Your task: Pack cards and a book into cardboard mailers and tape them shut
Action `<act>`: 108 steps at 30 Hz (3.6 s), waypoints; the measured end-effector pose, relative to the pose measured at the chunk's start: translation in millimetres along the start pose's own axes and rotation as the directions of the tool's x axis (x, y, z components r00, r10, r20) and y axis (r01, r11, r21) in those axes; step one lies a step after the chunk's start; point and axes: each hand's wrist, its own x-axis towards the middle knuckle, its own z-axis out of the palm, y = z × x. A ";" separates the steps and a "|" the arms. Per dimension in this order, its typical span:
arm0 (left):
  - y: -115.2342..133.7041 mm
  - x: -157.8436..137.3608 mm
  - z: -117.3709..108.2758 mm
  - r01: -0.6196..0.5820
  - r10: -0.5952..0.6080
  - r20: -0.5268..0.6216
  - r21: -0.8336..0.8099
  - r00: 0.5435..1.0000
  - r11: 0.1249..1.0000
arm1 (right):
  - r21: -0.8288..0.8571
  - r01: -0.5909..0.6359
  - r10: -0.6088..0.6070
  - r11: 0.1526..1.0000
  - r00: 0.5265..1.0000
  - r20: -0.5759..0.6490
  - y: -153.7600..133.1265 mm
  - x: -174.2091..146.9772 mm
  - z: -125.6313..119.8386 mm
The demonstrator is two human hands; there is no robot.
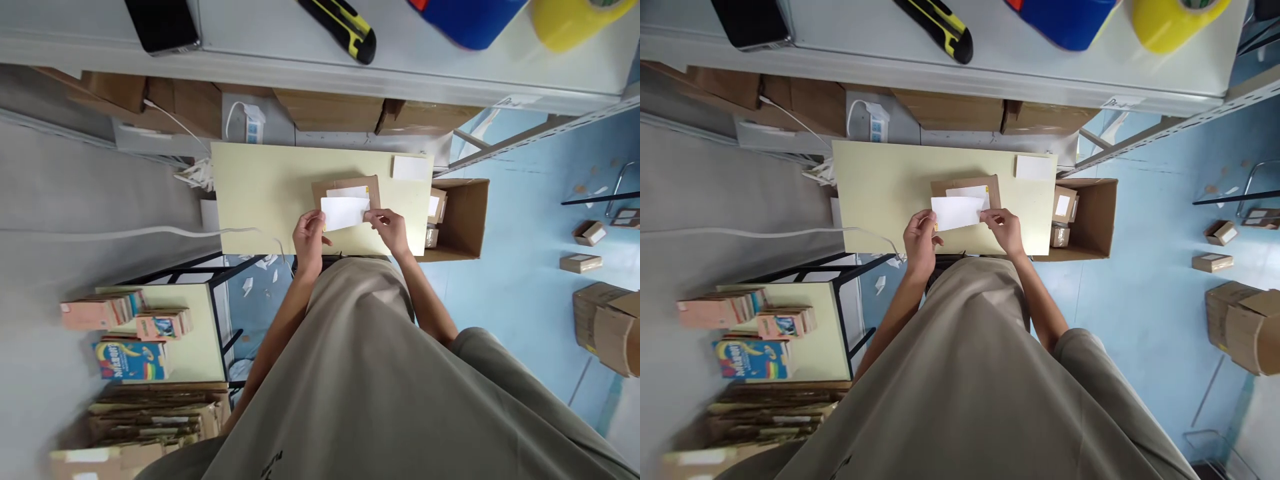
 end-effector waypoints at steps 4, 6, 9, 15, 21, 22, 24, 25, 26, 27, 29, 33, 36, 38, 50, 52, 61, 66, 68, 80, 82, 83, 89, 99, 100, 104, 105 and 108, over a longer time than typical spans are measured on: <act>-5.5 -8.0 6.3 -0.013 0.013 -0.008 0.004 1.000 1.000 | 0.127 -0.108 0.092 0.986 0.988 0.124 14.7 4.4 -2.9; -8.1 -11.3 8.9 -0.014 0.014 -0.015 0.011 1.000 1.000 | 0.157 -0.118 0.097 0.981 0.986 0.132 17.2 2.7 -1.9; -12.2 -13.8 10.5 -0.024 0.024 -0.021 0.020 0.999 1.000 | 0.158 -0.127 0.103 0.979 0.984 0.148 18.2 1.4 -2.9; -32.6 7.7 11.4 -0.078 0.096 -0.092 0.180 0.991 0.981 | 0.089 -0.044 0.031 0.995 0.990 0.140 17.7 17.7 -11.1; -69.6 54.4 18.8 -0.073 0.137 -0.165 0.347 0.977 0.935 | -0.193 0.046 -0.021 0.980 0.991 0.130 19.1 54.3 -5.5; -73.7 60.7 19.2 -0.076 0.145 -0.159 0.372 0.977 0.925 | -0.251 0.055 -0.024 0.966 0.992 0.125 20.3 59.8 -3.2; -79.6 70.6 19.2 -0.094 0.165 -0.139 0.416 0.977 0.905 | -0.354 0.068 -0.026 0.933 0.992 0.122 23.8 68.5 1.6; -81.5 74.4 19.1 -0.106 0.178 -0.128 0.433 0.976 0.895 | -0.395 0.069 -0.024 0.916 0.993 0.117 26.1 71.7 4.0; -82.9 77.6 19.0 -0.118 0.190 -0.119 0.447 0.975 0.887 | -0.427 0.068 -0.023 0.902 0.994 0.108 28.6 74.1 6.2; -84.2 80.4 19.2 -0.128 0.200 -0.112 0.458 0.973 0.880 | -0.450 0.064 -0.022 0.891 0.995 0.099 31.2 75.9 8.2; -86.5 85.4 20.4 -0.142 0.220 -0.111 0.479 0.969 0.866 | -0.471 0.059 -0.023 0.880 0.996 0.083 36.0 78.0 11.5; -91.0 94.2 24.8 -0.148 0.252 -0.138 0.514 0.958 0.845 | -0.479 0.046 -0.013 0.876 0.997 0.073 41.0 80.6 15.5; -93.2 98.9 27.2 -0.135 0.253 -0.155 0.534 0.955 0.834 | -0.508 0.021 0.015 0.861 0.998 0.067 41.2 83.3 18.3; -93.9 100.2 28.2 -0.128 0.260 -0.165 0.557 0.951 0.821 | -0.531 0.006 0.028 0.847 0.998 0.055 41.3 85.3 20.6; -97.7 96.0 35.5 -0.139 0.307 -0.189 0.596 0.933 0.791 | -0.556 -0.016 0.033 0.831 0.999 0.020 46.4 90.0 30.3; -98.0 93.9 37.5 -0.147 0.324 -0.197 0.603 0.925 0.784 | -0.550 -0.006 0.026 0.835 0.999 0.029 48.2 91.0 29.3; -98.1 87.5 36.6 -0.164 0.339 -0.143 0.663 0.930 0.730 | -0.567 0.000 0.030 0.824 0.999 0.043 47.9 104.5 27.7; -93.2 90.1 27.4 -0.187 0.285 -0.064 0.615 0.956 0.766 | -0.586 -0.036 0.043 0.809 0.999 -0.002 37.3 112.9 40.6; -91.1 92.3 24.8 -0.184 0.269 -0.057 0.593 0.961 0.784 | -0.603 -0.058 0.057 0.796 0.998 -0.020 32.8 113.5 48.5; -65.1 106.4 2.6 -0.294 0.189 0.241 0.552 0.952 0.780 | -0.653 0.006 0.038 0.758 0.998 0.053 -4.0 82.2 116.9; -56.3 106.2 -3.8 -0.353 0.162 0.349 0.601 0.923 0.717 | -0.654 0.006 0.039 0.756 0.998 0.054 -7.2 72.5 119.6; -51.2 105.9 -6.9 -0.384 0.129 0.406 0.646 0.905 0.660 | -0.659 0.005 0.044 0.753 0.997 0.058 -7.8 68.1 118.1; -11.7 106.3 -20.6 -0.509 -0.109 0.600 0.750 0.793 0.423 | -0.702 -0.093 0.113 0.706 0.993 -0.018 -16.8 49.6 89.0; 142.8 150.4 -40.5 -0.751 0.528 0.544 0.367 0.652 0.549 | -0.568 0.409 -0.507 0.715 0.862 -0.017 -170.7 84.7 141.4; 167.8 164.6 -40.4 -0.784 0.621 0.481 0.326 0.619 0.528 | -0.525 0.529 -0.629 0.667 0.778 -0.015 -196.3 97.3 152.4; 250.0 236.0 -33.2 -0.819 0.726 0.383 0.318 0.571 0.476 | -0.505 0.745 -0.838 0.435 0.541 0.075 -282.3 165.7 195.3; 262.5 253.0 -30.3 -0.809 0.710 0.390 0.332 0.586 0.485 | -0.524 0.729 -0.818 0.440 0.567 0.101 -295.7 185.0 205.3; 281.3 289.0 -24.0 -0.782 0.677 0.391 0.317 0.624 0.537 | -0.506 0.654 -0.691 0.562 0.707 0.146 -315.4 237.0 229.8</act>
